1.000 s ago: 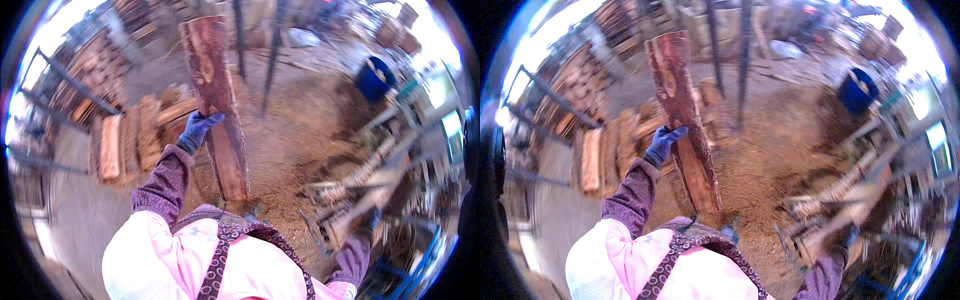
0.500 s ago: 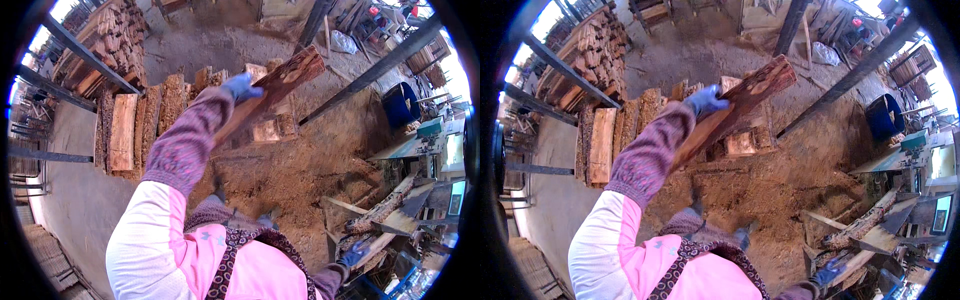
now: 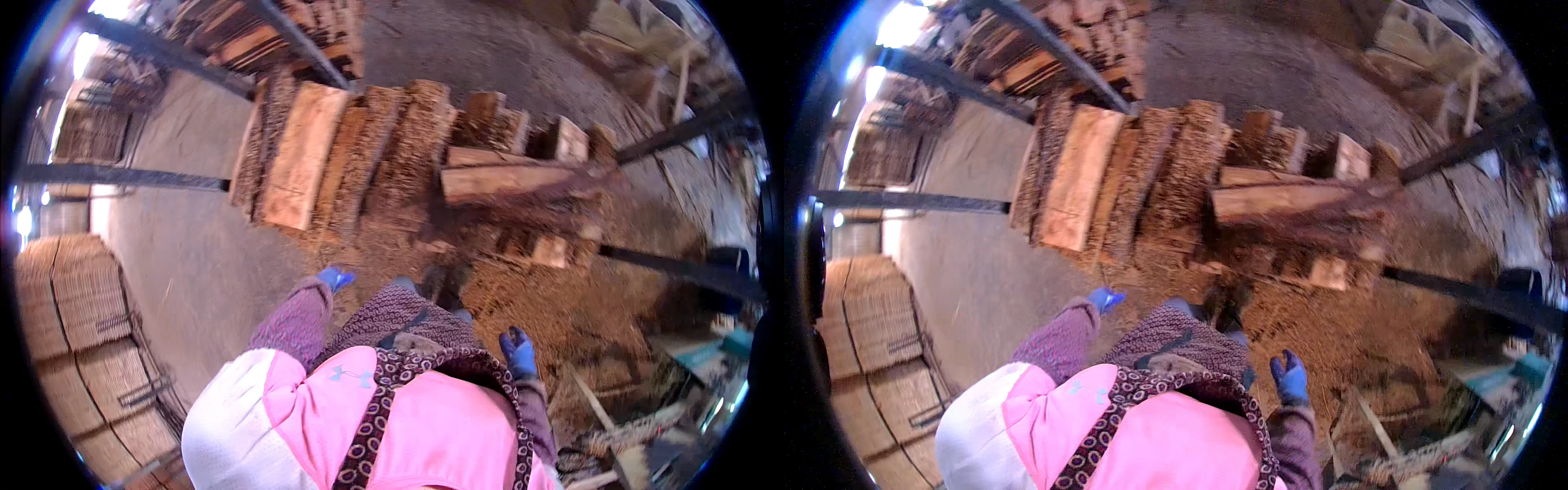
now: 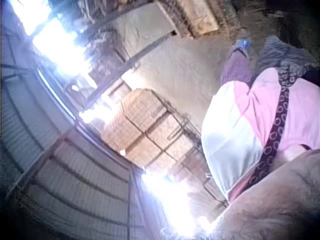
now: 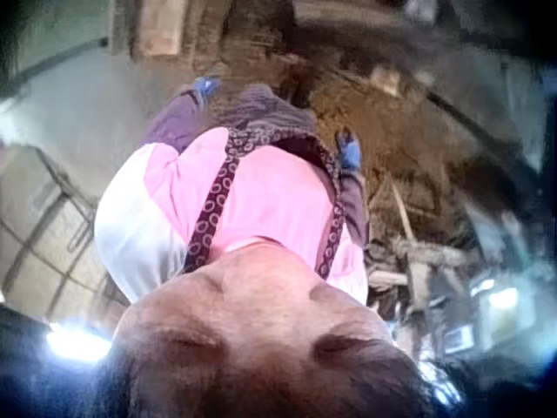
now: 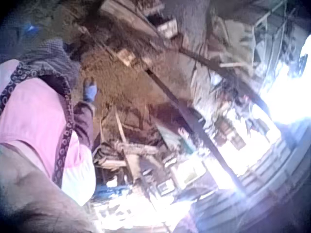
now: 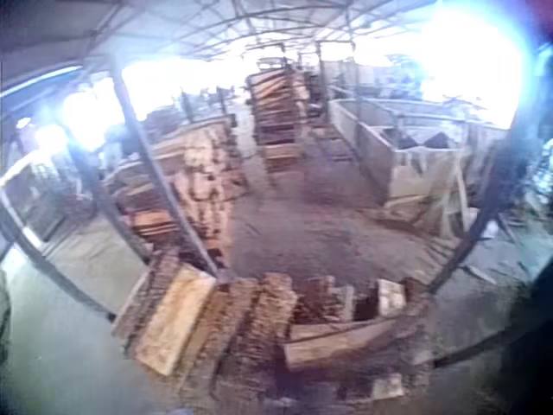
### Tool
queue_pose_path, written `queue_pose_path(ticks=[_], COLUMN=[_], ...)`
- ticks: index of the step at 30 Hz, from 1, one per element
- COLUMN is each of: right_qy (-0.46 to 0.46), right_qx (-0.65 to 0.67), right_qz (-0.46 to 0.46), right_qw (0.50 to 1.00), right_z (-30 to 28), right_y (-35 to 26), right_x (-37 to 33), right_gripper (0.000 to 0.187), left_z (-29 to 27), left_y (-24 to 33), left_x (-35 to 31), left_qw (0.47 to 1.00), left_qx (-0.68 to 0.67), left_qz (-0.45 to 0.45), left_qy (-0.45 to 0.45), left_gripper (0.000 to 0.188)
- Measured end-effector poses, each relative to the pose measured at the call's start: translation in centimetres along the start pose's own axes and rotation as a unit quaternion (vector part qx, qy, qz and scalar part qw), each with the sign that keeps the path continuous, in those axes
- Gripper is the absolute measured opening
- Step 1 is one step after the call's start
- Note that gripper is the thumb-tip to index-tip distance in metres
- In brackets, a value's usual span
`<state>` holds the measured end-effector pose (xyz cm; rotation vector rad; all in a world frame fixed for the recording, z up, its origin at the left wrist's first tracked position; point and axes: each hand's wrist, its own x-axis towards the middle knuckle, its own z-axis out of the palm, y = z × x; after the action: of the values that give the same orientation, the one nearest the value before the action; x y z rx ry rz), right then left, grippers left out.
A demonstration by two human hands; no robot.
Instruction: The person picks up logs, places them onto a conveyor belt for a sawing machine, and then stacks the cut wood pieces by hand into a pile.
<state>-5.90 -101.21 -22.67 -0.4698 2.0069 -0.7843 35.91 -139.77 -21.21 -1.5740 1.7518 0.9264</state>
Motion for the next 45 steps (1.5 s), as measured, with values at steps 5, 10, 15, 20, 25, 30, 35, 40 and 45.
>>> queue_pose_path(ticks=[5,10,15,20,25,30,35,40,45], right_qy=[-0.173,-0.247,-0.367,-0.257,-0.176,-0.194,-0.111,-0.079,-0.029], right_qx=[-0.200,0.032,0.072,0.065,0.024,0.059,0.015,0.093,0.277], right_qz=[-0.176,-0.153,0.002,0.212,0.085,0.004,0.012,0.017,0.041], right_qw=[0.948,0.956,0.927,0.941,0.980,0.979,0.994,0.992,0.959], right_z=[6.5,18.8,33.8,48.2,49.4,43.3,29.7,20.0,14.8], right_y=[-22.5,-29.8,-32.2,-35.2,-35.8,-38.1,-37.6,-33.8,-26.3], right_x=[9.4,15.2,17.3,16.9,16.7,16.6,16.4,10.0,0.0], right_gripper=[0.046,0.042,0.045,0.045,0.046,0.036,0.031,0.032,0.032], left_z=[2.7,-0.5,-7.1,-10.4,-9.7,-9.6,-8.7,-9.3,-12.3], left_y=[-12.8,-14.4,-16.4,-17.9,-17.9,-17.7,-18.1,-15.7,-5.5], left_x=[-3.2,0.8,6.3,10.1,11.7,12.3,12.7,10.1,3.1], left_qw=[0.696,0.690,0.618,0.424,0.323,0.333,0.352,0.400,0.410], left_qx=[-0.704,-0.683,-0.750,-0.903,-0.946,-0.941,-0.936,-0.916,-0.907], left_qz=[-0.135,-0.190,-0.172,-0.068,0.035,0.058,0.016,-0.025,0.091], left_qy=[0.033,0.146,0.159,0.032,0.002,-0.010,0.015,0.012,-0.041], left_gripper=[0.024,0.026,0.048,0.041,0.030,0.031,0.029,0.035,0.042])
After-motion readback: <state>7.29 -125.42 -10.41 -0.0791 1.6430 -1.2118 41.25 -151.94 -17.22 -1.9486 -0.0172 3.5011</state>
